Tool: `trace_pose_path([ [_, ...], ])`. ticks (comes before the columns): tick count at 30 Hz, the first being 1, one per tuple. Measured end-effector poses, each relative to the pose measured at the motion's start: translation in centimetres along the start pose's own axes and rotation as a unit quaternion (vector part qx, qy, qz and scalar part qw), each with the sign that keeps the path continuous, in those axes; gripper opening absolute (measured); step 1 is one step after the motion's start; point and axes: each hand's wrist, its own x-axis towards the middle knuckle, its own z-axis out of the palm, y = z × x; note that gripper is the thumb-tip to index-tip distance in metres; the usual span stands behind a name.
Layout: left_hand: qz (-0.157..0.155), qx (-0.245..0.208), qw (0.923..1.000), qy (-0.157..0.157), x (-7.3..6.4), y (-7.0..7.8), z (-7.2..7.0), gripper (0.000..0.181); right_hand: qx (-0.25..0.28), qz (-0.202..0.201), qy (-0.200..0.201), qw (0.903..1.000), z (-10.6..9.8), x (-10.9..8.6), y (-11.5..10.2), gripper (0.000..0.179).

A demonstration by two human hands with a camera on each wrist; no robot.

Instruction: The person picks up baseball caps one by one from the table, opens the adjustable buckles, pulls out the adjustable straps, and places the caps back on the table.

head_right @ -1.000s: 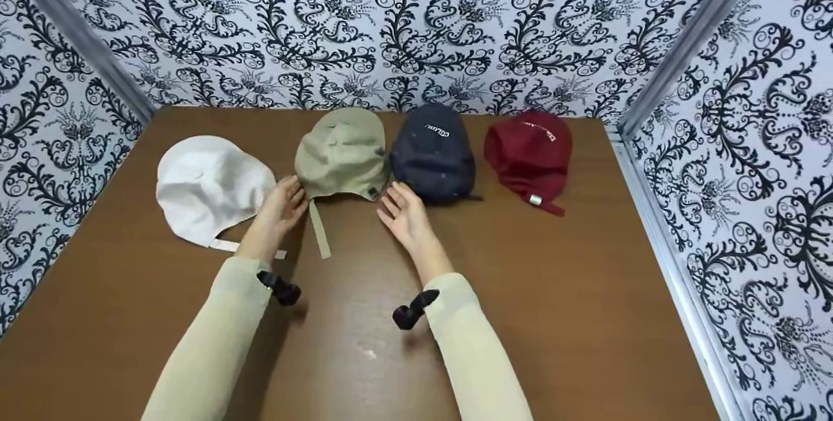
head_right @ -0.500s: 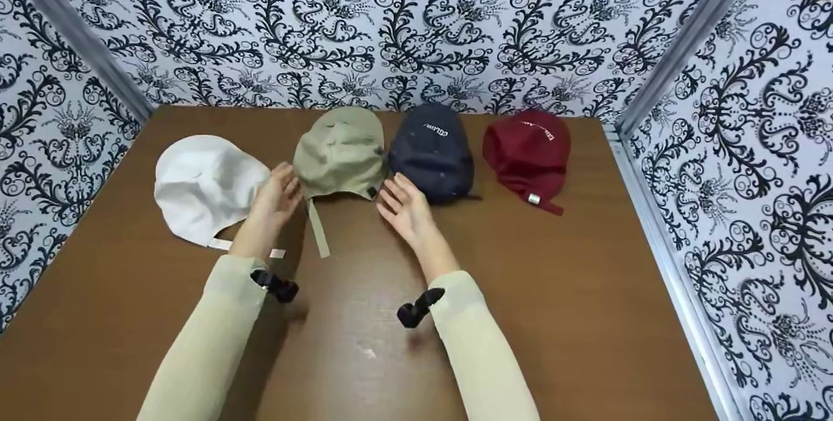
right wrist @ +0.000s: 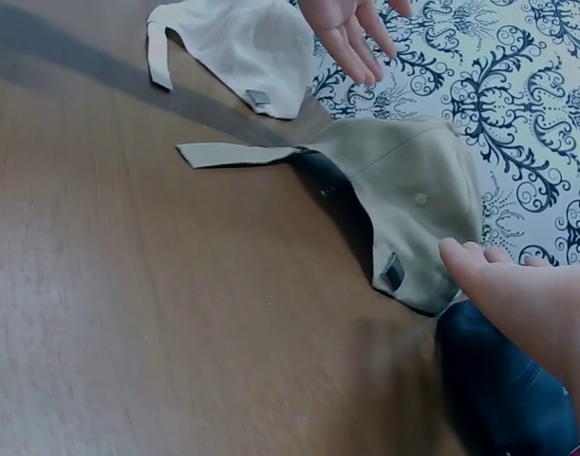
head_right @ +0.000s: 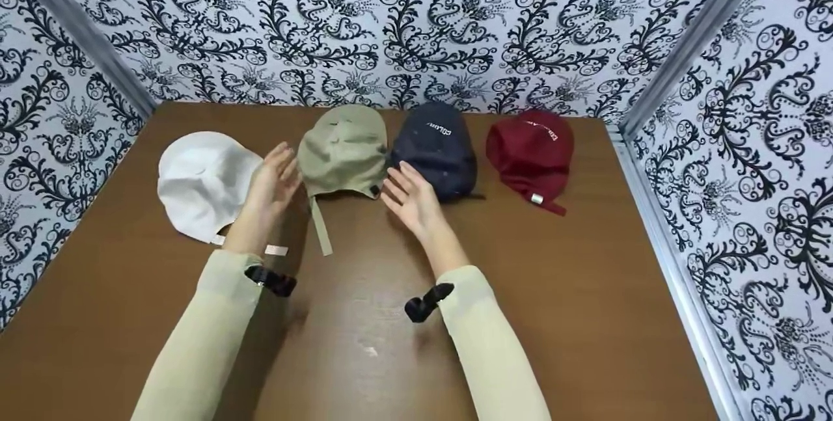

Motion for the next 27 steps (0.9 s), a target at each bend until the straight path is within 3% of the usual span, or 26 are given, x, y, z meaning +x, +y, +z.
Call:
trace_pose_path([
  [6,0.03,0.01,0.9995,0.001,-0.3,0.5,0.8,0.052,-0.006,-0.001,-0.011,0.9999,0.1,-0.1,-1.0,0.054],
  [16,0.045,0.02,0.9985,-0.024,-1.1,1.1,2.0,0.051,0.001,-0.014,-0.015,0.9998,-0.2,-0.4,-2.3,0.052],
  [27,0.08,0.006,0.9917,-0.1,-2.2,1.1,3.2,0.049,0.015,-0.03,-0.009,0.9994,-0.7,-1.0,-4.4,0.037],
])
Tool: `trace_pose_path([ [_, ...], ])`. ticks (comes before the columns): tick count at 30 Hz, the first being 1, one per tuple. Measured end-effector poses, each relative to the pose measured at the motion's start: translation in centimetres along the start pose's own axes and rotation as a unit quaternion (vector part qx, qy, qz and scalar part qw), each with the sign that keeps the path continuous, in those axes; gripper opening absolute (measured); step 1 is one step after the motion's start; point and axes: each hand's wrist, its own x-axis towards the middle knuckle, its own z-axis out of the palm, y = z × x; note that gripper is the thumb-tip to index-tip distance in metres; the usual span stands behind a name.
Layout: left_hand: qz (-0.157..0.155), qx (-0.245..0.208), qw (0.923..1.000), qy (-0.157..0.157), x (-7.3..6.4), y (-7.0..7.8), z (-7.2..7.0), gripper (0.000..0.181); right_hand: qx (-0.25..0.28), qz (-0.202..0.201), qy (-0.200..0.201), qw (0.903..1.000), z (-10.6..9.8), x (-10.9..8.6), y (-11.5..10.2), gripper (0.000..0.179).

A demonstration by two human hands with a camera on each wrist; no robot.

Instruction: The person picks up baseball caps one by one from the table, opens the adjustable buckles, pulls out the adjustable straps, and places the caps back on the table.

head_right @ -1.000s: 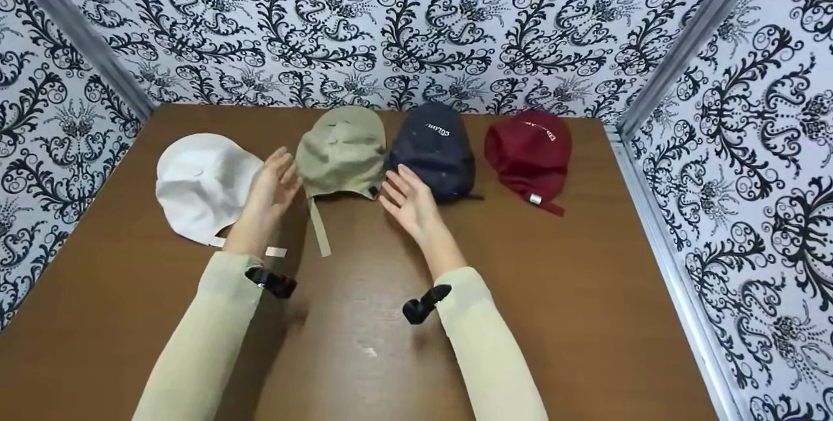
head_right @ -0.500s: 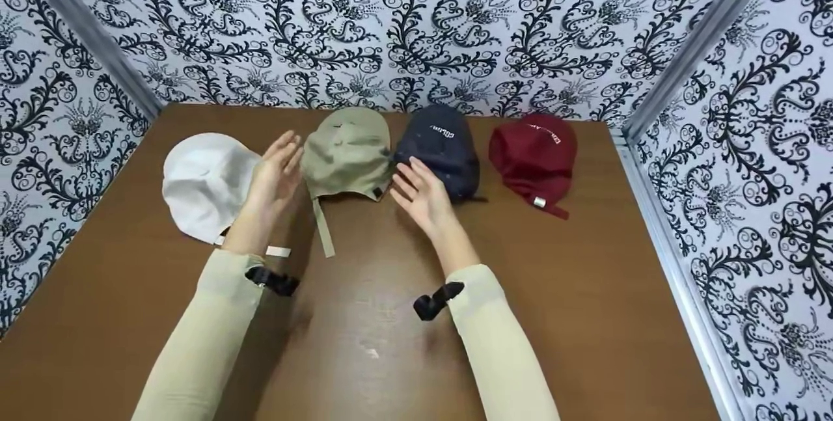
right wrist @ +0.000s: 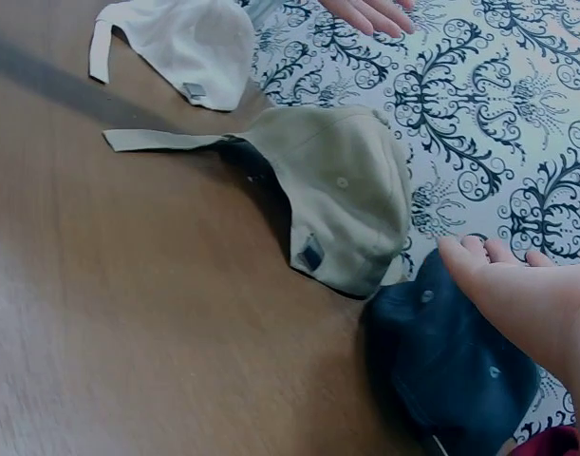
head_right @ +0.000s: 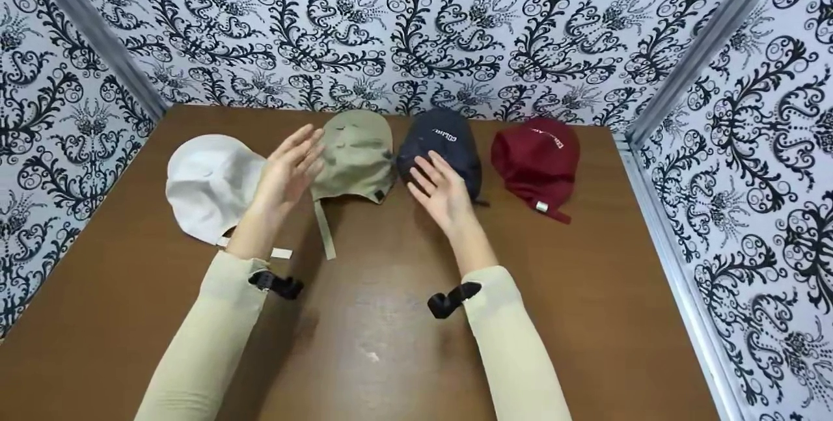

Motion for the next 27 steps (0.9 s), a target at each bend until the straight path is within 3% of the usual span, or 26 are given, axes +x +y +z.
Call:
trace_pose_path([
  [5,-0.013,0.012,0.9994,-0.031,-0.2,-0.1,0.6,0.048,0.013,-0.001,-0.006,0.9999,-0.6,-0.3,-1.1,0.032],
  [12,-0.043,0.02,0.9977,-0.047,-0.2,-0.9,1.7,0.045,0.029,-0.013,-0.001,0.9995,-1.4,-0.9,-2.1,0.033],
  [21,-0.06,0.023,0.9953,-0.073,-0.1,-3.1,2.3,0.043,0.035,-0.013,0.01,0.9992,-2.8,-1.5,-3.0,0.03],
  [27,-0.089,0.025,0.9928,-0.076,0.1,-4.8,2.9,0.042,0.025,-0.026,0.033,0.9988,-4.0,-1.8,-3.4,0.037],
])
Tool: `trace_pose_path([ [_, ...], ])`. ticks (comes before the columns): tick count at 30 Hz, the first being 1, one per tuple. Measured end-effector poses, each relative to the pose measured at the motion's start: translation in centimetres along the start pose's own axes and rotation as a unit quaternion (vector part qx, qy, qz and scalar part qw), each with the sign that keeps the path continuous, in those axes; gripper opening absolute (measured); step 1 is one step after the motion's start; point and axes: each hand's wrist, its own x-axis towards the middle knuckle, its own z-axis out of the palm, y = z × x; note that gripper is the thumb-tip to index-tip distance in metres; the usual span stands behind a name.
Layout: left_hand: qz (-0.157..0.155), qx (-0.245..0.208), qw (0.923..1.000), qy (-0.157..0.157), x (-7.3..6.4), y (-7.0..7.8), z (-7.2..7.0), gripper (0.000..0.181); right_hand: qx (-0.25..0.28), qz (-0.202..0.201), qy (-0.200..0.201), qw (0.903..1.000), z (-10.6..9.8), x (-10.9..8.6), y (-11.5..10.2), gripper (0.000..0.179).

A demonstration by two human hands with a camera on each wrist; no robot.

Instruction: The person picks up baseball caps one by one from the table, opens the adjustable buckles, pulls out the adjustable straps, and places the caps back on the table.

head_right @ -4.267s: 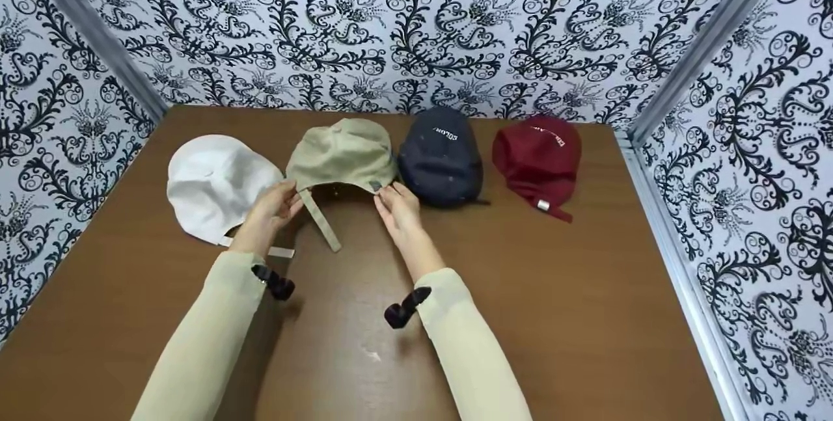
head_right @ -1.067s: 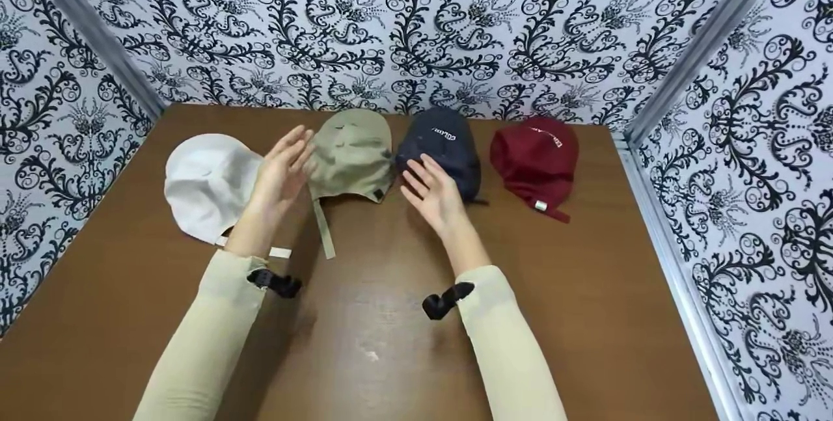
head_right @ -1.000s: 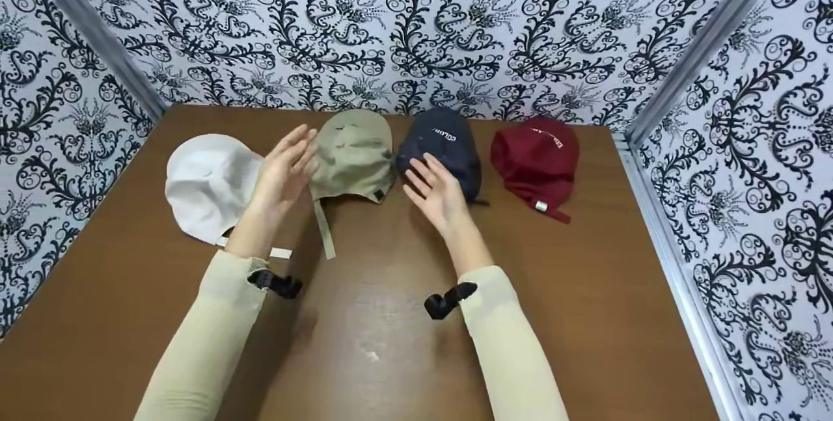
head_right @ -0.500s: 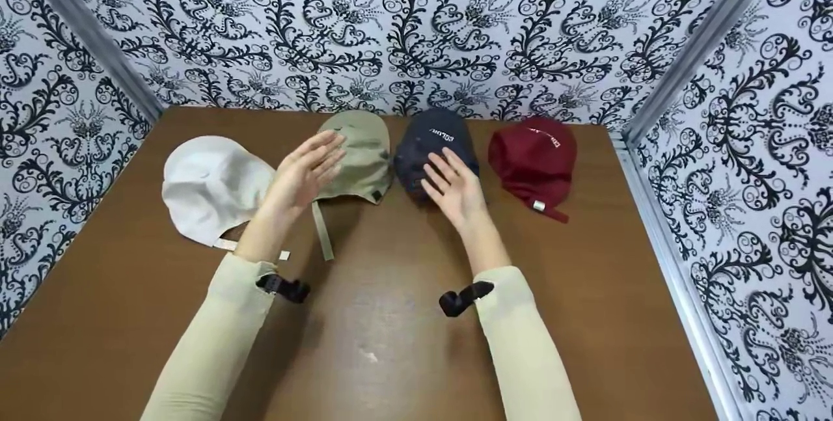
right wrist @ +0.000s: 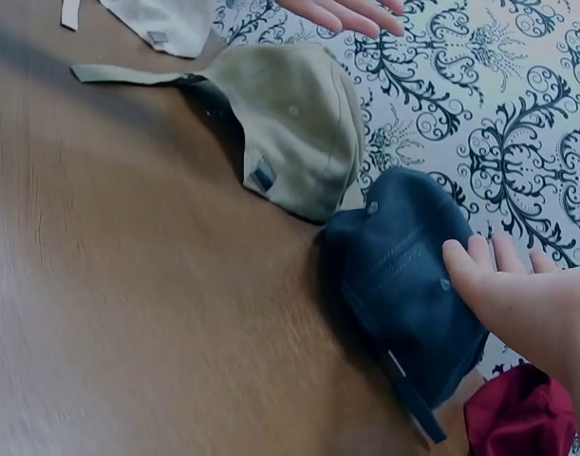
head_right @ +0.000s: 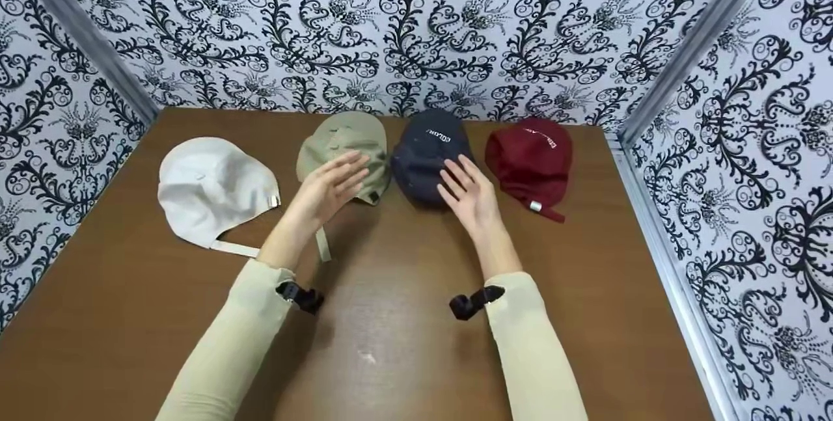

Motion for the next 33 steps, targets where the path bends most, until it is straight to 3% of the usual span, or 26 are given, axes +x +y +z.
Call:
trace_pose_path([
  [14,-0.074,0.011,0.9972,0.01,1.5,-4.4,-0.1,0.043,0.007,0.005,0.104,0.9945,-2.1,-0.3,0.0,0.021],
  [25,-0.119,0.012,0.9928,0.003,2.5,-7.0,0.5,0.045,0.008,0.05,0.201,0.9784,-3.0,-0.2,1.2,0.018],
  [30,-0.124,0.016,0.9921,-0.003,2.5,-7.4,0.5,0.046,0.014,0.088,0.199,0.976,-3.0,-0.1,2.0,0.018],
  [33,-0.125,0.01,0.9921,-0.004,2.4,-7.5,0.5,0.046,0.013,0.107,0.174,0.9788,-2.8,0.1,2.6,0.04],
])
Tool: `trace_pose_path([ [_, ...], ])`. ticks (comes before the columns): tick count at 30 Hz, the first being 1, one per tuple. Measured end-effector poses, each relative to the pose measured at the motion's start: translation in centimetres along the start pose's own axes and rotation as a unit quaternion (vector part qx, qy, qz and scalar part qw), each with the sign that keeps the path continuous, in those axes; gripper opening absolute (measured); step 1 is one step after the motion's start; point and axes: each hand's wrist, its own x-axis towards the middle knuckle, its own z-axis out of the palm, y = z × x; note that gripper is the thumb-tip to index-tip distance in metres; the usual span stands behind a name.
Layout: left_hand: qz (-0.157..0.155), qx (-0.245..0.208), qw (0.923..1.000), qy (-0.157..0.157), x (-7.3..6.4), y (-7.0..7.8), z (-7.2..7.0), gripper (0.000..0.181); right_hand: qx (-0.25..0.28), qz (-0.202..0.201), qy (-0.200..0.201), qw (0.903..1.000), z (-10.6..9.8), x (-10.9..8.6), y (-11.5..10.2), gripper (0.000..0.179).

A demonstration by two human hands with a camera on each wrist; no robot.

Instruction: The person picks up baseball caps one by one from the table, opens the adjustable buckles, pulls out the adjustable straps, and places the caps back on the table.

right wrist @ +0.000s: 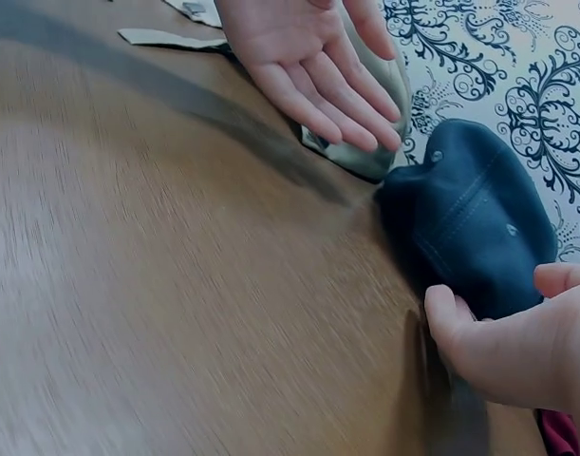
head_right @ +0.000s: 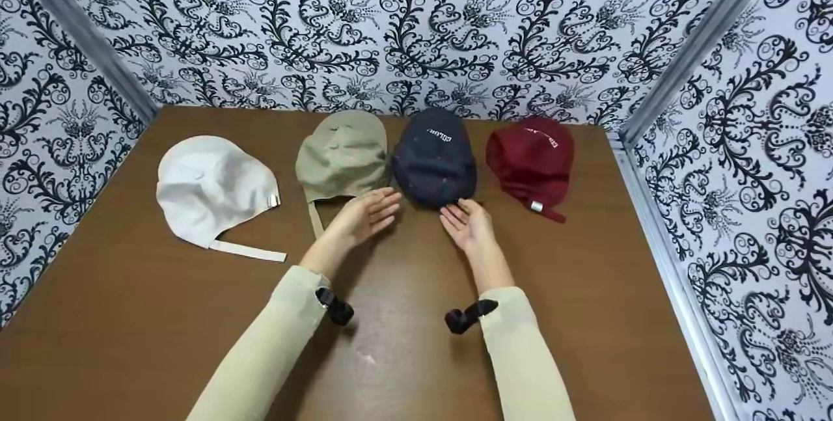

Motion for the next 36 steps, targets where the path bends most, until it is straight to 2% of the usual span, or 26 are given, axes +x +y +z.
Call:
trace_pose_path([
  [3,0.0,-0.004,1.0,0.0,0.0,-0.2,0.0,0.045,-0.008,0.005,-0.01,0.9999,0.2,0.4,0.4,0.056],
  [5,-0.002,-0.007,1.0,0.002,0.0,-0.3,0.1,0.044,-0.005,0.007,-0.011,0.9999,0.2,0.6,0.5,0.057],
  [11,-0.006,-0.014,0.9999,0.003,0.1,-0.7,0.3,0.044,0.034,0.004,0.002,0.9994,0.2,1.0,0.8,0.04],
  [18,-0.01,-0.021,0.9997,0.001,0.3,-1.4,0.6,0.045,0.083,0.019,0.007,0.9964,0.5,1.4,1.2,0.015],
  [25,-0.014,-0.039,0.9991,-0.005,0.4,-1.9,1.0,0.046,0.105,0.019,0.007,0.9943,0.9,0.9,1.6,0.007],
  [31,-0.025,-0.078,0.9966,-0.004,0.4,-2.1,1.5,0.046,0.097,0.016,-0.02,0.995,1.5,-0.1,2.3,0.018],
  [36,-0.041,-0.135,0.99,0.002,0.5,-2.4,2.0,0.049,0.078,0.008,-0.04,0.9961,2.0,-0.9,3.0,0.028],
])
